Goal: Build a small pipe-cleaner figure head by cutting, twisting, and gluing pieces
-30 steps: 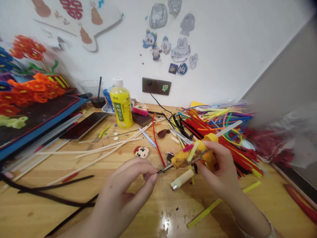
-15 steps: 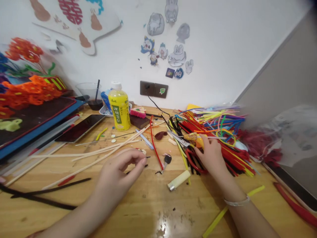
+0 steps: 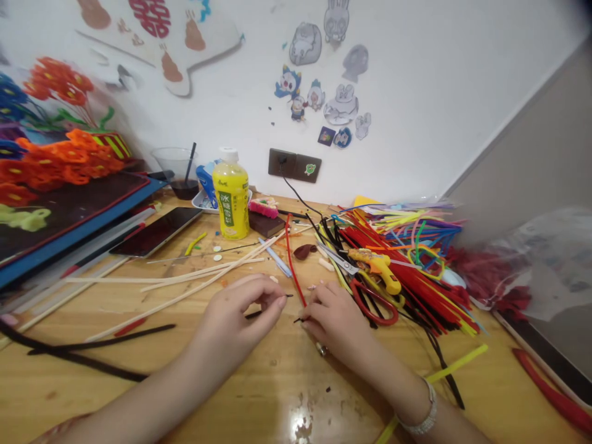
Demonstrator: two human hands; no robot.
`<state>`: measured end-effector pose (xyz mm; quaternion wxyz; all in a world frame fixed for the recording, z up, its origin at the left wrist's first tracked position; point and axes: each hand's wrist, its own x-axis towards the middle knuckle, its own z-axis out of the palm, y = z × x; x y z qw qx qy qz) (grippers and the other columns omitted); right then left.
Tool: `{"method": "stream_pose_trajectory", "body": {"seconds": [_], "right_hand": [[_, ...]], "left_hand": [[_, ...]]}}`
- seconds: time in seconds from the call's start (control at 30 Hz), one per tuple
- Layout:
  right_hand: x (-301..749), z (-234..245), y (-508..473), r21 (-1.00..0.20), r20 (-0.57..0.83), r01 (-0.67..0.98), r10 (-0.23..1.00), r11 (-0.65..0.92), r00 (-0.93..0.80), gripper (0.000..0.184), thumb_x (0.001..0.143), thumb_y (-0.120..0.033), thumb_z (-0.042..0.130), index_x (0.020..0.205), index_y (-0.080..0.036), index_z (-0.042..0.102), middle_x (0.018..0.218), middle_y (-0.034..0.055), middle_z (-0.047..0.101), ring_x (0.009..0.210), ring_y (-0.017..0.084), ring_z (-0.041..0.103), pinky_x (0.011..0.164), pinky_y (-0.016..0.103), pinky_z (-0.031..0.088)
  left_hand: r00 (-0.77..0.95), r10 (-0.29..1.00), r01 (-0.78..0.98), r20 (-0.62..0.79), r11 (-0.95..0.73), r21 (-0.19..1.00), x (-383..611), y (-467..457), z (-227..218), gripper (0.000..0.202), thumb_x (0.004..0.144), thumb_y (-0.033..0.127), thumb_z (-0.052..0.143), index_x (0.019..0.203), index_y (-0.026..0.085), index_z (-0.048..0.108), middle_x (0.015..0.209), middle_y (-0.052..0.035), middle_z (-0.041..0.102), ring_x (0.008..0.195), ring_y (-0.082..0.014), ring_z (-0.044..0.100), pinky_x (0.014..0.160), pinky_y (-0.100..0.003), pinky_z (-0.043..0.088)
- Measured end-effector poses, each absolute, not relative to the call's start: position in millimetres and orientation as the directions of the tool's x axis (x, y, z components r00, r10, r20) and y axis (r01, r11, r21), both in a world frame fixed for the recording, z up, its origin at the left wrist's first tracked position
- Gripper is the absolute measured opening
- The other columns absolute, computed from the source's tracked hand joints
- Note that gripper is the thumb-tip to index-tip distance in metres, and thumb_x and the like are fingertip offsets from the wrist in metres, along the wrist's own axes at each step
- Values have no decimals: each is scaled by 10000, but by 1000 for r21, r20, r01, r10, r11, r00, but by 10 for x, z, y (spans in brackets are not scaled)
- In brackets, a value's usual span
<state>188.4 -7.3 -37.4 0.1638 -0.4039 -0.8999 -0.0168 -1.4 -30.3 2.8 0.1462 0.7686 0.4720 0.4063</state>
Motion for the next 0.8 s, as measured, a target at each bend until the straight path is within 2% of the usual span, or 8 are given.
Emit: {"method": "stream_pose_trajectory", "body": {"seconds": [0.13,0.23,0.3,0.43,0.57,0.67,0.8], "right_hand": [[1859,-401,-78,-49,269,735,718,676,-642,42,766,-159,609,737,-175,634,776,48,579,799,189,478,690,300,387],[1846,-414,-77,-89,264,735,728,672,-633,66,782,-141,582,729,-162,614,778,54,583,800,191,483,701,305,386],[1867,-400,-69,-207,283,729,753,652,-594,79,780,-110,568,732,-164,599,780,48,582,791,182,490,711,301,387],[1940,-293,-84,-555,317,637,844,535,-433,122,786,-92,526,702,-176,553,767,27,559,788,165,500,716,288,393],[1941,-150,-182,-857,171,403,915,321,-365,82,798,-186,516,723,-177,547,734,10,551,728,146,517,675,270,406],[1900,-84,-258,-942,46,288,916,173,-399,73,773,-223,537,722,-173,553,715,0,547,695,131,513,646,252,409],[1874,-51,-298,-946,17,284,898,157,-440,93,749,-215,550,668,-169,558,689,-3,551,683,124,516,648,247,411]], "left_hand": [[244,850,600,467,-511,616,-14,-297,-4,141,793,194,479,693,179,577,674,-5,639,632,-124,587,585,-218,453],[260,858,585,442,-505,635,-17,-285,-23,143,791,200,477,687,180,573,661,2,626,621,-118,573,584,-213,446],[269,865,573,424,-497,652,-16,-282,-29,148,788,204,473,681,180,573,658,1,621,622,-118,569,584,-210,443],[303,885,548,354,-466,695,6,-290,-24,167,778,215,464,670,172,584,640,-6,618,617,-121,566,578,-209,440],[356,897,521,261,-422,742,54,-306,-30,167,751,224,475,655,161,596,606,-2,597,584,-116,546,559,-205,432],[418,886,478,203,-404,780,80,-313,-59,167,737,218,481,634,157,597,565,17,557,539,-99,511,518,-186,410],[482,860,439,169,-404,802,82,-308,-116,149,729,196,494,617,157,583,562,31,531,519,-80,480,500,-166,387]]}}
